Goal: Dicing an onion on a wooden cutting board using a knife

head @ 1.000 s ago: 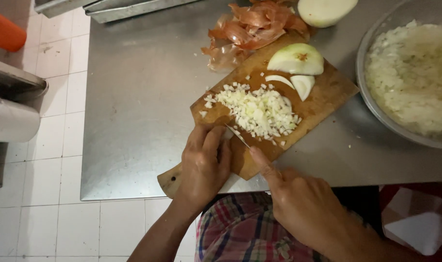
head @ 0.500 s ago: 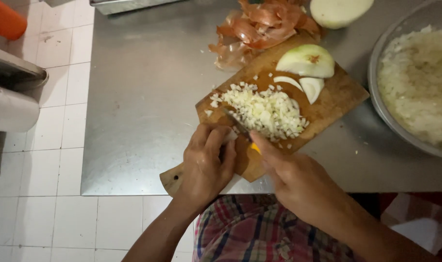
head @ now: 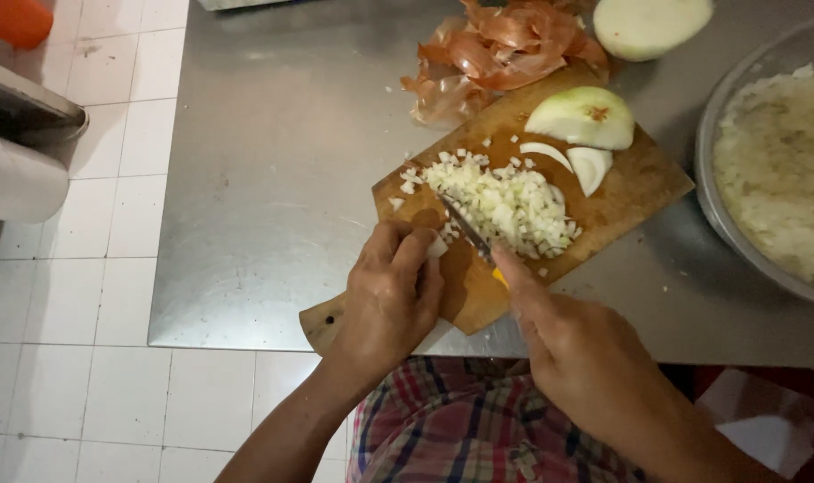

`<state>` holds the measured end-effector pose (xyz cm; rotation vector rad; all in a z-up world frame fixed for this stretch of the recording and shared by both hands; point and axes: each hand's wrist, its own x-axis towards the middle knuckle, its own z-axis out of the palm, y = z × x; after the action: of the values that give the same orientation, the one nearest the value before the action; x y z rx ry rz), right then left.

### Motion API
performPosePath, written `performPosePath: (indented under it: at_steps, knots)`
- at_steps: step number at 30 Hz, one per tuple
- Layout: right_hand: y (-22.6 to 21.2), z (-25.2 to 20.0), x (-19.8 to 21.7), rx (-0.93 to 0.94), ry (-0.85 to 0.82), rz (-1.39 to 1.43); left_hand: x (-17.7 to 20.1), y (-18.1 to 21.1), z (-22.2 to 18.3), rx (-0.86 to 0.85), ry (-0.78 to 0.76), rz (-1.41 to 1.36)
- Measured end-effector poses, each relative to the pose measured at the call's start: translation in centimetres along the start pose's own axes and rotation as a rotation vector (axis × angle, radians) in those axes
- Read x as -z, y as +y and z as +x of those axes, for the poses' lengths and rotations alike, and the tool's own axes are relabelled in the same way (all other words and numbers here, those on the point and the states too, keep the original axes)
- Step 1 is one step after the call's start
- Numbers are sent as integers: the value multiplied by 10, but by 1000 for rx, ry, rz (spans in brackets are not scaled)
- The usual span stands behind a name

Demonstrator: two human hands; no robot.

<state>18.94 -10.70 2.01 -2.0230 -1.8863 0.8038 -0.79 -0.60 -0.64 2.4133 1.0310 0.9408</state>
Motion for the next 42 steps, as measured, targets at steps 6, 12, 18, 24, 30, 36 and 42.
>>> performPosePath:
  at_steps: [6, 12, 18, 24, 30, 36, 42]
  knots:
    - [-8, -16, -15, 121, -15, -284, 4, 6, 6, -7, -12, -39]
    - [-2, -13, -33, 182, 59, -541, 3, 4, 9, -69, -1, -59]
    - [-8, 5, -1, 35, -153, -129, 6, 2, 7, -60, 23, -79]
    - [-4, -11, -10, 125, -9, -477, 3, -5, 6, -57, 28, -109]
    - [-14, 24, -5, 90, -160, -280, 3, -4, 7, -61, 50, -75]
    - [-11, -6, -17, 14, 12, 3, -8, 1, 1, 16, 76, 36]
    - [-17, -3, -36, -17, -160, -431, -13, 4, 2, -4, 126, 90]
